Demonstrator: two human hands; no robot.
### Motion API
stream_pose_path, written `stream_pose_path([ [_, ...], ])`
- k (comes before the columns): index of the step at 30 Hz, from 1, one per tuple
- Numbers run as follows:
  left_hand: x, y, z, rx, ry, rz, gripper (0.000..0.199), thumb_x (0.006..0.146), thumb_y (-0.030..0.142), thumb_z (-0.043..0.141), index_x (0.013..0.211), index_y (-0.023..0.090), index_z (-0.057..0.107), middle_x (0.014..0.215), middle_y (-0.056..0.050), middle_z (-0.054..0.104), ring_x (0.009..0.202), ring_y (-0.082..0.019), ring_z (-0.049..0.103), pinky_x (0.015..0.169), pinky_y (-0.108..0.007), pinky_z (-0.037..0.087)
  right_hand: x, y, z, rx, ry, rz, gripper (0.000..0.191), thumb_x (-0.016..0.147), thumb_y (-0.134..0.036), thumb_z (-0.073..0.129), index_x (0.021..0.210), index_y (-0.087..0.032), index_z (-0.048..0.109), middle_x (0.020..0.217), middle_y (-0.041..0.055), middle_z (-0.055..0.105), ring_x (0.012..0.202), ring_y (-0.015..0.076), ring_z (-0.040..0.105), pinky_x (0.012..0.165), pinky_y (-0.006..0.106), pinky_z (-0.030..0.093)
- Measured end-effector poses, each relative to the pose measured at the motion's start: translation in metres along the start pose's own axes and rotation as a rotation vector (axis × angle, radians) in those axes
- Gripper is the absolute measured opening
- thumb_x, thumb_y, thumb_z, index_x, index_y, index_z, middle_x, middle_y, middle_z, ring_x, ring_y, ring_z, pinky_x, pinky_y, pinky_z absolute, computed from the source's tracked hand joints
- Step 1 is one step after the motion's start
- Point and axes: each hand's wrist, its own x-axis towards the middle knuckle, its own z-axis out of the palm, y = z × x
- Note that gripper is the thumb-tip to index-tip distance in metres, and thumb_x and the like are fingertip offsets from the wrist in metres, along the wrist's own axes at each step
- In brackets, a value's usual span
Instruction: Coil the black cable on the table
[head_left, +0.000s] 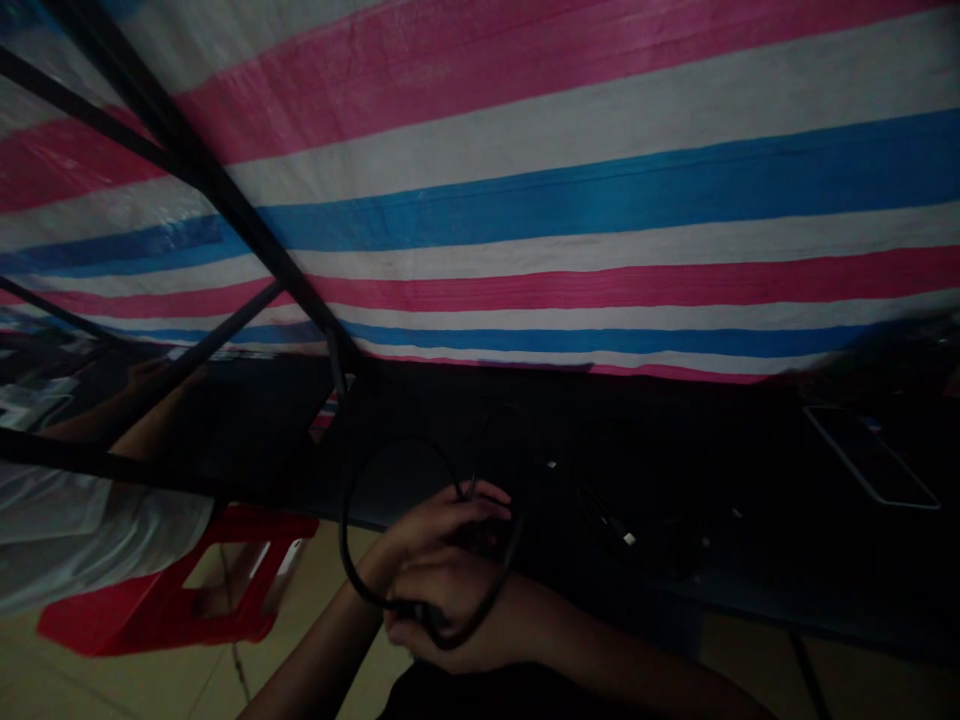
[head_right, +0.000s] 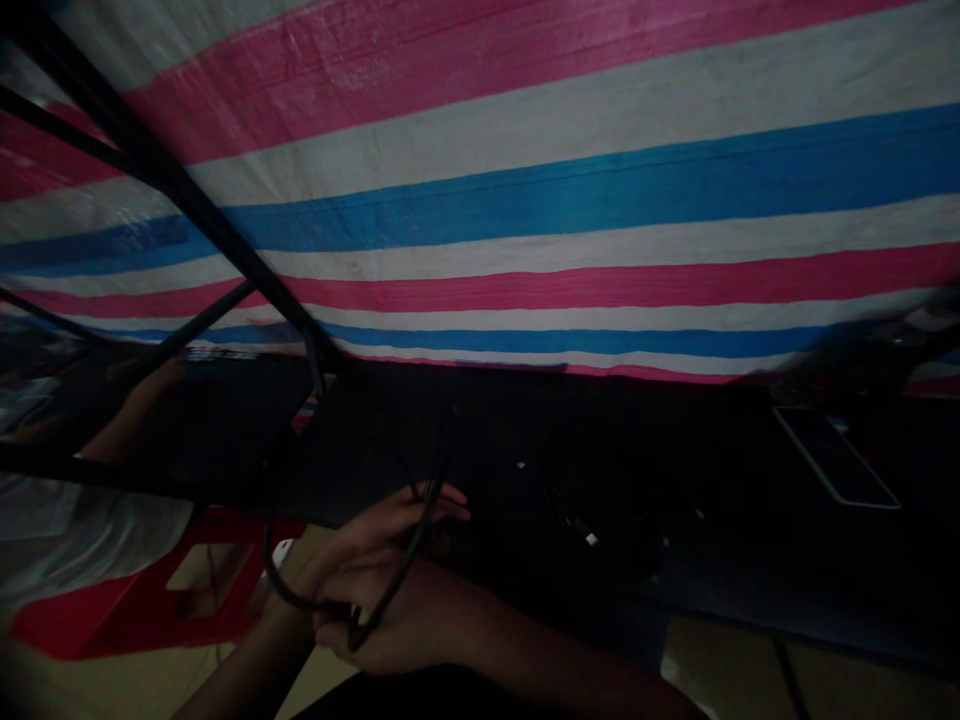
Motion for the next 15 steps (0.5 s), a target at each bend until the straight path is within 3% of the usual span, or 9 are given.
stream_pose_path([
  [2, 0.0, 0.01, -0.006, 0.14, -0.038, -0.053, 0.033, 0.077, 0.021, 0.066, 0.109, 0.023, 0.075, 0.105, -0.006, 0.072, 0.08, -0.018, 0.064, 0.071, -0.029, 0.051, 0.002, 0.003, 0.005, 0.045, -0.046, -0.084, 0.003, 0.088, -0.021, 0.069, 0.089, -0.019, 0.07, 0.094, 0.0022, 0.076, 0.087, 0.0155, 0.069, 0.083, 0.024, 0.052],
  [4, -0.004, 0.023, -0.009, 0.318, -0.049, -0.039, 0.043, 0.076, 0.016, 0.063, 0.118, 0.023, 0.071, 0.107, -0.005, 0.072, 0.08, -0.018, 0.064, 0.073, -0.029, 0.051, 0.003, 0.006, 0.009, 0.075, -0.044, -0.142, 0.006, 0.087, -0.026, 0.072, 0.088, -0.021, 0.069, 0.097, 0.0009, 0.075, 0.092, 0.0155, 0.069, 0.086, 0.023, 0.053],
  [9, -0.017, 0.056, -0.004, 0.573, -0.001, 0.286, 0.037, 0.081, 0.018, 0.062, 0.116, 0.025, 0.072, 0.117, -0.006, 0.073, 0.109, -0.026, 0.065, 0.096, -0.036, 0.049, 0.005, 0.006, 0.012, 0.072, 0.028, -0.249, 0.009, 0.092, -0.027, 0.067, 0.087, -0.019, 0.068, 0.106, 0.0058, 0.071, 0.102, 0.0161, 0.067, 0.091, 0.025, 0.053],
  [11, -0.018, 0.062, -0.005, 0.637, -0.019, 0.296, 0.042, 0.085, 0.018, 0.06, 0.125, 0.026, 0.069, 0.111, -0.006, 0.075, 0.102, -0.025, 0.069, 0.091, -0.035, 0.051, 0.003, 0.003, 0.009, 0.074, 0.054, -0.252, 0.009, 0.093, -0.027, 0.065, 0.091, -0.018, 0.069, 0.117, 0.0086, 0.068, 0.111, 0.0171, 0.065, 0.096, 0.027, 0.052],
  [15, -0.012, 0.067, -0.018, 0.789, 0.032, 0.264, 0.064, 0.087, 0.021, 0.062, 0.149, 0.027, 0.049, 0.089, -0.004, 0.077, 0.068, -0.02, 0.071, 0.062, -0.026, 0.049, -0.01, -0.004, 0.0, 0.046, 0.21, -0.223, 0.02, 0.09, -0.028, 0.068, 0.107, -0.018, 0.07, 0.132, 0.0127, 0.061, 0.125, 0.0202, 0.059, 0.104, 0.033, 0.049],
])
